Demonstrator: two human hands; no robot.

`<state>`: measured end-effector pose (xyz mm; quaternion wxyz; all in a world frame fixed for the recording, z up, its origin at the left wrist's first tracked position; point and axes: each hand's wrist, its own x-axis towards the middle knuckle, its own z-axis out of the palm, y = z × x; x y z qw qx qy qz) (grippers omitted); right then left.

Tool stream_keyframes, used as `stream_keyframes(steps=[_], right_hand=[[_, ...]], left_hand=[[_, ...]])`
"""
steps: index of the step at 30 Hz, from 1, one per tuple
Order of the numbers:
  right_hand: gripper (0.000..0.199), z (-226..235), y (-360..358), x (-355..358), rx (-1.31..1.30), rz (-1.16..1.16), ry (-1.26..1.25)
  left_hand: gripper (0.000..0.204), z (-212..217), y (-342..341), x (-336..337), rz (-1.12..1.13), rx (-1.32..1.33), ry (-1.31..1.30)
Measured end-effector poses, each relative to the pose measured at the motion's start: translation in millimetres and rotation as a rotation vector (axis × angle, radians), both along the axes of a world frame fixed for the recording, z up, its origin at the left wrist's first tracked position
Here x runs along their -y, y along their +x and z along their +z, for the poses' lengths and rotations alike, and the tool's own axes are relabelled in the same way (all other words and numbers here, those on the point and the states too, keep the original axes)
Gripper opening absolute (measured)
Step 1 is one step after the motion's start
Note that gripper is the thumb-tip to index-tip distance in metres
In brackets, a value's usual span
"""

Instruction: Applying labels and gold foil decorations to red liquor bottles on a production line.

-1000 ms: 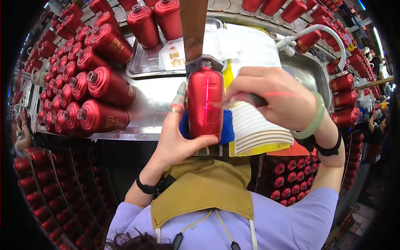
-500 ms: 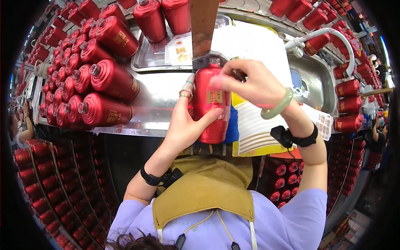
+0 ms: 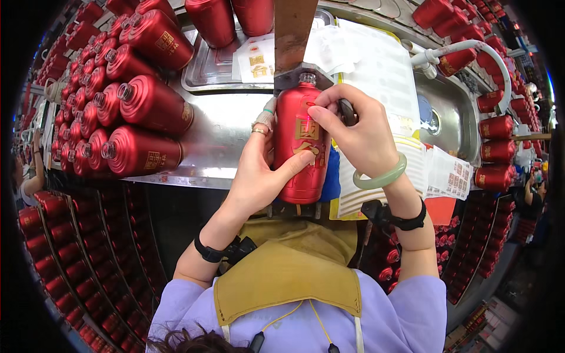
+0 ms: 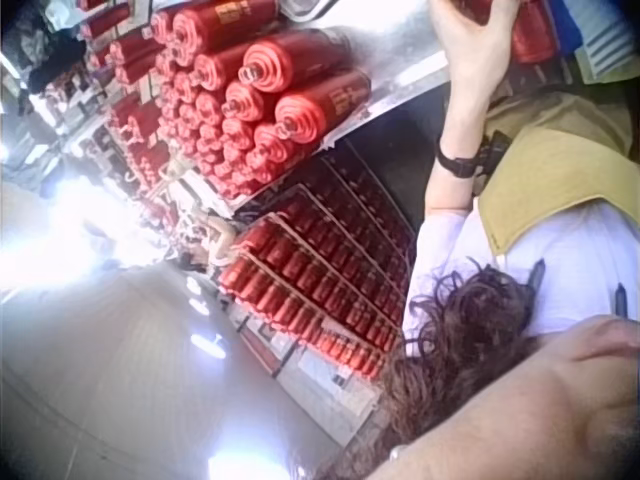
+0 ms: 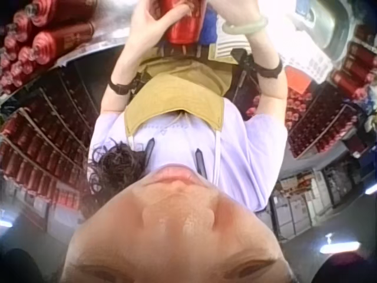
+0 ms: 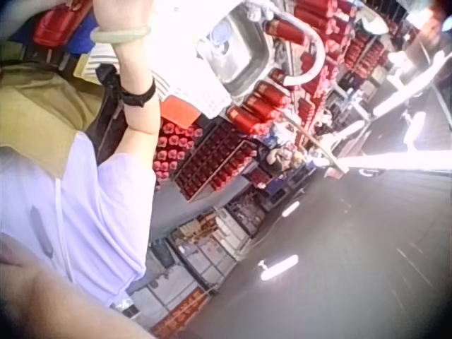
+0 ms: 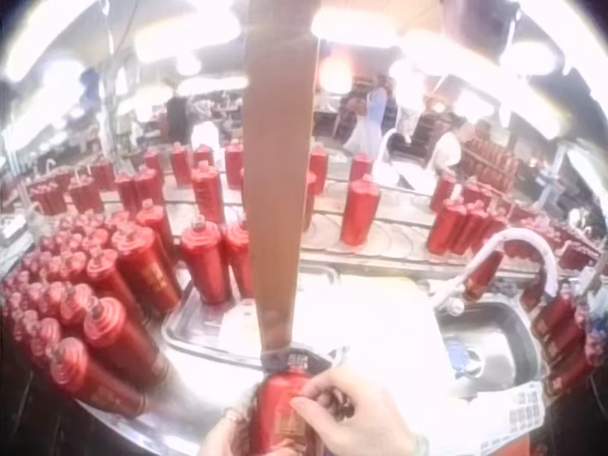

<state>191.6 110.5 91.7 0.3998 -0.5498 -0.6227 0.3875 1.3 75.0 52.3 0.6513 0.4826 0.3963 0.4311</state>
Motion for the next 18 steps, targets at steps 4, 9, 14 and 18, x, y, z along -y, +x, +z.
stream_keyframes(steps=[4,9,14,18], right_hand=[[0.016,-3.2,-1.4,1.1,0.002,-0.002,0.009],[0.015,-5.1,-4.1,1.7,-0.001,-0.042,-0.01],[0.014,-4.7,-5.7,1.6,0.01,-0.064,-0.002],[0.014,-5.1,-5.4,2.7,-0.005,-0.055,0.004]], left_hand=[[0.087,1.9,0.8,0.2,0.016,0.036,-0.027],[0.089,-0.2,2.3,-0.8,0.025,0.051,-0.027],[0.088,-1.5,3.7,0.4,0.031,0.042,0.014],[0.086,-1.5,4.1,1.0,0.04,0.05,-0.002]])
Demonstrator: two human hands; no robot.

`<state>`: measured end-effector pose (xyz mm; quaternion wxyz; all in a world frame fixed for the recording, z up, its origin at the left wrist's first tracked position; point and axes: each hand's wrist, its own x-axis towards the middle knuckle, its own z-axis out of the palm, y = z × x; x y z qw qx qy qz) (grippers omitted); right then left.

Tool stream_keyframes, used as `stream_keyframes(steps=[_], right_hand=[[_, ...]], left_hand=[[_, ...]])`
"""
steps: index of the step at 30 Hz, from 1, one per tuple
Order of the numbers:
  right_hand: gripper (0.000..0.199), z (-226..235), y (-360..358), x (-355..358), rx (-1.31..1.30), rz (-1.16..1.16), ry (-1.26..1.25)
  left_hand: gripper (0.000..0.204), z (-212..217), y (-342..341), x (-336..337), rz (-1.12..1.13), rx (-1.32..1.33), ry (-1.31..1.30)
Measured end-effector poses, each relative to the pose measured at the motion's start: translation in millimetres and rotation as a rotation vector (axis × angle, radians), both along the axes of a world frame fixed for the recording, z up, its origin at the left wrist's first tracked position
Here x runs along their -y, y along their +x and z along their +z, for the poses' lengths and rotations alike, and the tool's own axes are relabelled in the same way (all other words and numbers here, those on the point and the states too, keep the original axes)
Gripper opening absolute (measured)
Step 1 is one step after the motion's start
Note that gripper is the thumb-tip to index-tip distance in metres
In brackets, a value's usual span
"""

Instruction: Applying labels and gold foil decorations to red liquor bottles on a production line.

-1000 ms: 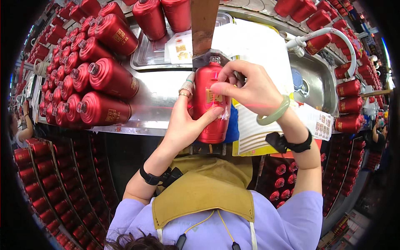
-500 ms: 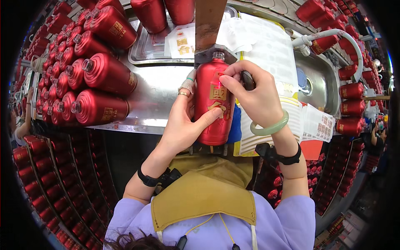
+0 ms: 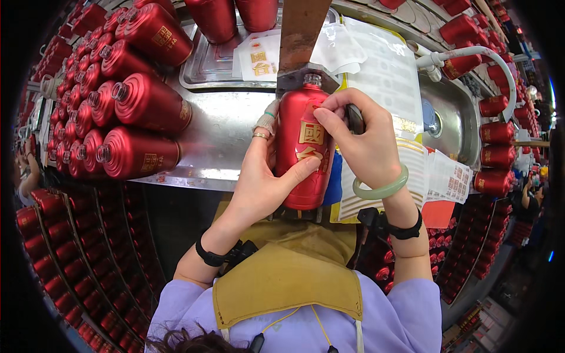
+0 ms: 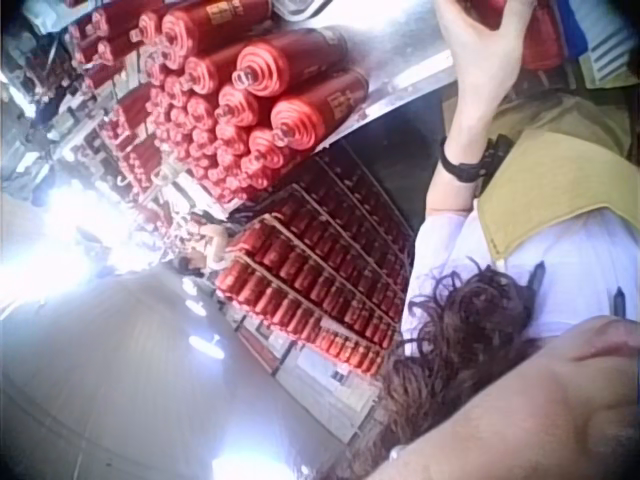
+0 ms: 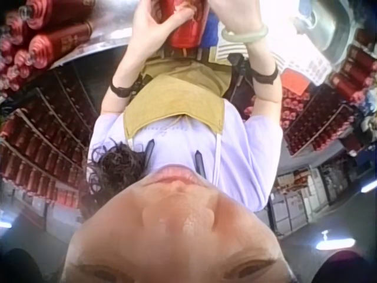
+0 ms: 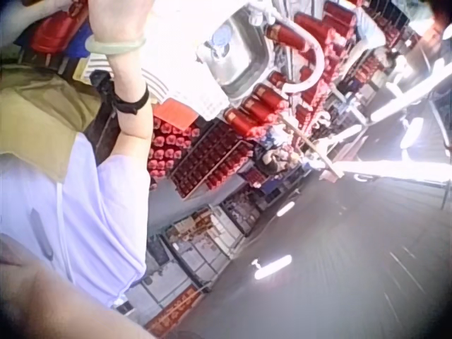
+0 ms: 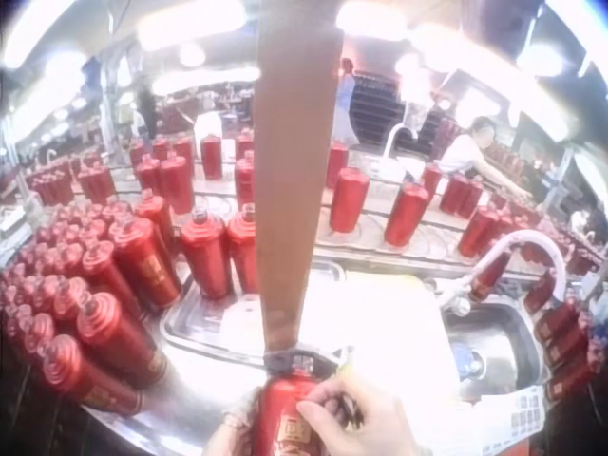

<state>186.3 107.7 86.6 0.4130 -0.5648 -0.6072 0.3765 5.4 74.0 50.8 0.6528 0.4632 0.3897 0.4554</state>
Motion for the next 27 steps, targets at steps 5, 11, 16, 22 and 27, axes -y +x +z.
stream_keyframes(steps=[5,11,16,22,27], right_hand=[[0.012,-0.8,-0.1,0.8,-0.03,0.021,-0.041],[0.013,-0.1,-1.5,-0.7,0.006,-0.009,0.013],[0.013,0.4,-2.3,-0.7,-0.008,-0.009,0.015],[0.013,0.8,-2.0,-1.4,0.012,-0.016,0.017],[0.012,0.3,-3.5,-0.3,0.017,-0.011,0.041]], left_hand=[[0.088,-0.8,1.9,0.0,0.017,-0.016,0.04],[0.09,0.5,1.1,-0.3,0.005,-0.027,0.018],[0.091,0.8,2.1,0.1,0.016,-0.008,0.015],[0.09,-0.2,1.7,-0.2,0.008,-0.035,0.036],[0.088,0.1,1.9,0.3,0.023,-0.044,0.033]])
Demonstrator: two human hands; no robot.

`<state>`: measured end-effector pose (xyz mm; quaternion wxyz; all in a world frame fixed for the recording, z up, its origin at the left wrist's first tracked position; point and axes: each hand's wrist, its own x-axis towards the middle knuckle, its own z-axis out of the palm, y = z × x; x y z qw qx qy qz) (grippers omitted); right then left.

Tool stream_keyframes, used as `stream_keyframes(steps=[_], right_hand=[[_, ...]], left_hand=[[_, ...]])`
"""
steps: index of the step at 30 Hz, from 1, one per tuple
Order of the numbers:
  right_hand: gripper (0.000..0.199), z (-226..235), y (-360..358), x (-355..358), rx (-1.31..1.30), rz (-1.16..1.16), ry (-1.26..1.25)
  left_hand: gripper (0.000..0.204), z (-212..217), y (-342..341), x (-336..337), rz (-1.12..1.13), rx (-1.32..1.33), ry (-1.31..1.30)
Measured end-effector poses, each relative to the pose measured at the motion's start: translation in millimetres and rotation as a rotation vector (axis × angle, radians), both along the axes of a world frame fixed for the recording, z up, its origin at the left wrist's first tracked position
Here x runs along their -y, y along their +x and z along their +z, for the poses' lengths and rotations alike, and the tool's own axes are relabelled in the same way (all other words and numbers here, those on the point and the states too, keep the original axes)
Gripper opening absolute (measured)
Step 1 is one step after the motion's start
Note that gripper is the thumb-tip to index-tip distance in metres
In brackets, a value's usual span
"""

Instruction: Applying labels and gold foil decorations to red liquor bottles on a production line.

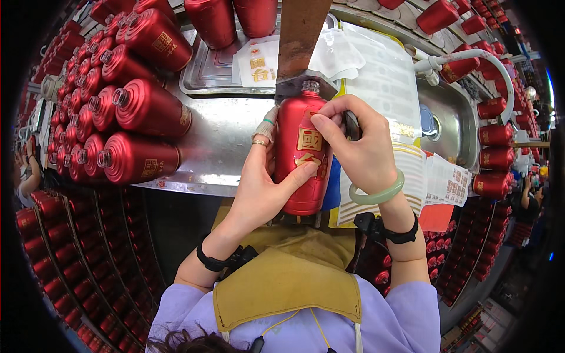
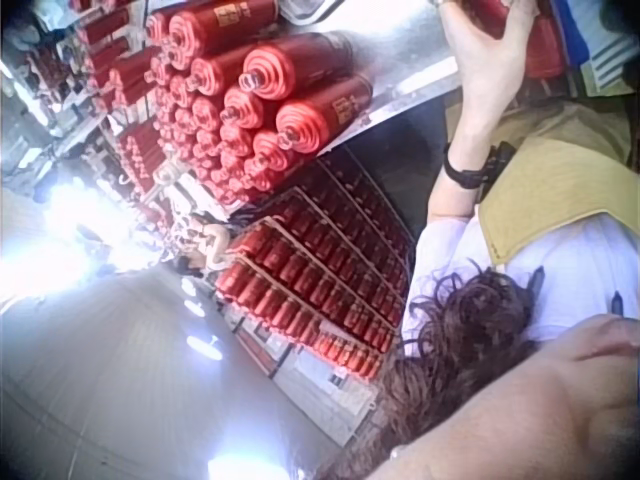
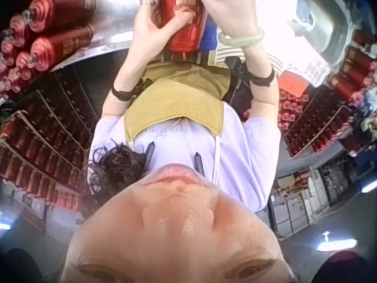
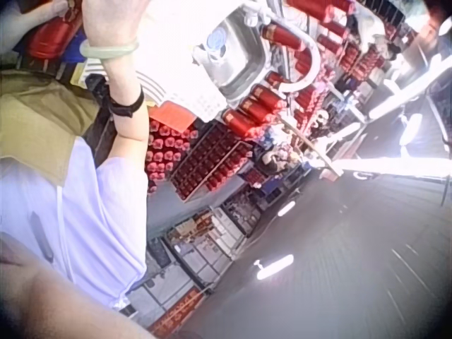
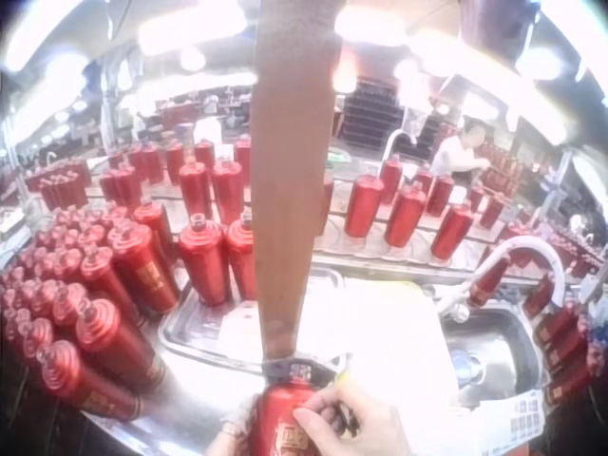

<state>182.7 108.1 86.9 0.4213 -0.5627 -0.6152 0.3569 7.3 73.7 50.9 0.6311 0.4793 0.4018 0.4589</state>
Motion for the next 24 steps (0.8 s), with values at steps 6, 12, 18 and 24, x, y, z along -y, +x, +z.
stream_keyframes(steps=[6,12,18,24], right_hand=[[0.012,-3.6,4.3,-3.0,-0.019,-0.028,0.006],[0.016,-12.8,4.3,5.2,-0.321,-0.162,-0.152],[0.03,-24.4,-3.6,19.9,-0.444,-0.148,-0.183],[0.031,-23.8,-1.4,2.5,-0.403,-0.131,-0.211]], left_hand=[[0.09,2.8,-0.6,-0.3,-0.02,0.017,-0.018],[0.082,3.4,-3.5,-10.7,0.026,0.124,-0.115],[0.071,0.4,-1.3,-20.8,0.012,0.143,-0.114],[0.071,2.4,-0.4,-21.3,0.032,0.147,-0.159]])
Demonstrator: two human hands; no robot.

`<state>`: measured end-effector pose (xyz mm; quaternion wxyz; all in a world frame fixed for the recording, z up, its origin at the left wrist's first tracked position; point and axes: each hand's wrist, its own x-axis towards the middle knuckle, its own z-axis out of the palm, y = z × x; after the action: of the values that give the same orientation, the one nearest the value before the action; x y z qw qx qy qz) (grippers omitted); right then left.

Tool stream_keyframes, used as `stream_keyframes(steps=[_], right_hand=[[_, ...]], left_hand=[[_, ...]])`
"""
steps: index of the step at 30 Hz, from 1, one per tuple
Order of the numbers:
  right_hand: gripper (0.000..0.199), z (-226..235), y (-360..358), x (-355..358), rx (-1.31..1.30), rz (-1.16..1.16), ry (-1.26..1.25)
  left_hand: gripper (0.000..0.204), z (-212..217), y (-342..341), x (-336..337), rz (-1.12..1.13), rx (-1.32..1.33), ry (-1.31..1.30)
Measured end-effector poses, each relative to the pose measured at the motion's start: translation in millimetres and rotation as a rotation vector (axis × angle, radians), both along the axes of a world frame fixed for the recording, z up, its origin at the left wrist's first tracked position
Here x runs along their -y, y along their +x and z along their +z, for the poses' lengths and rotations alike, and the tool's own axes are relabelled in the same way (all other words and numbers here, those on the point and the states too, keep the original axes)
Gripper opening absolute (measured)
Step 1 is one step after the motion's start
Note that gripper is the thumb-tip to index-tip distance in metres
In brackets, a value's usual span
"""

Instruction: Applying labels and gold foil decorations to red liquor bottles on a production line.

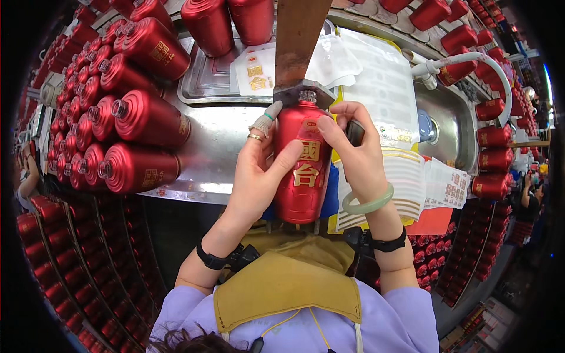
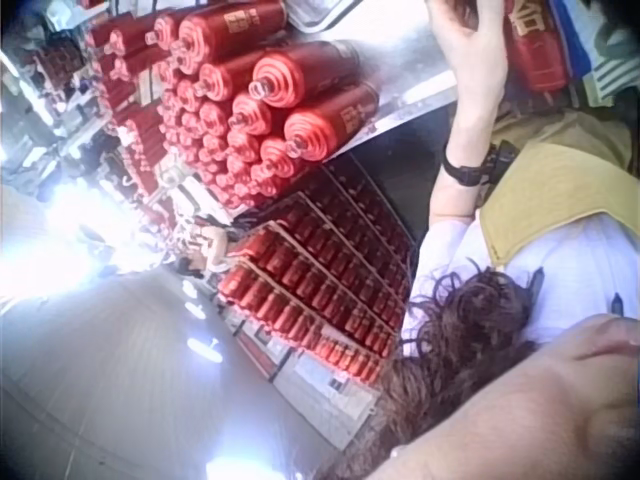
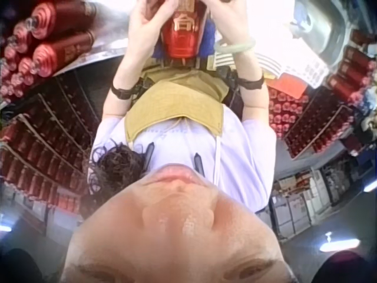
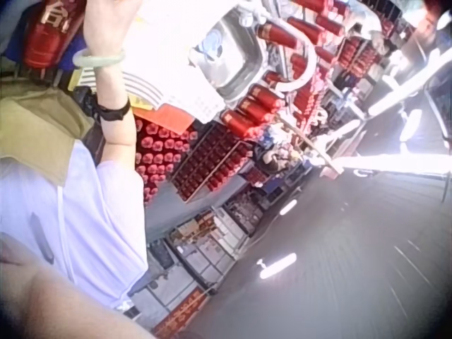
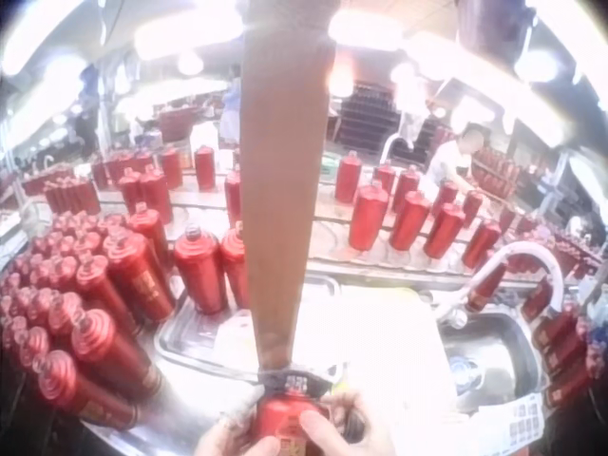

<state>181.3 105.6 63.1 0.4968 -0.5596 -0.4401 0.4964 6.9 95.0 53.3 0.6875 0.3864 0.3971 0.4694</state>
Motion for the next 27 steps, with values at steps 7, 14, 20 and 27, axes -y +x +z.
stream_keyframes(steps=[7,14,20,27], right_hand=[[0.021,8.2,0.4,-19.4,-0.002,-0.005,-0.034],[0.024,7.4,5.0,-19.0,0.112,0.063,-0.015],[0.029,13.4,10.1,-22.7,0.105,0.103,-0.084],[0.043,38.1,27.4,-30.3,0.198,0.153,0.047]], left_hand=[[0.078,1.5,0.5,-2.7,-0.016,-0.074,0.043],[0.079,1.7,1.3,-2.4,-0.011,-0.087,0.042],[0.078,1.4,1.3,-2.2,-0.011,-0.097,0.05],[0.078,1.0,1.9,-1.2,-0.007,-0.085,0.038]])
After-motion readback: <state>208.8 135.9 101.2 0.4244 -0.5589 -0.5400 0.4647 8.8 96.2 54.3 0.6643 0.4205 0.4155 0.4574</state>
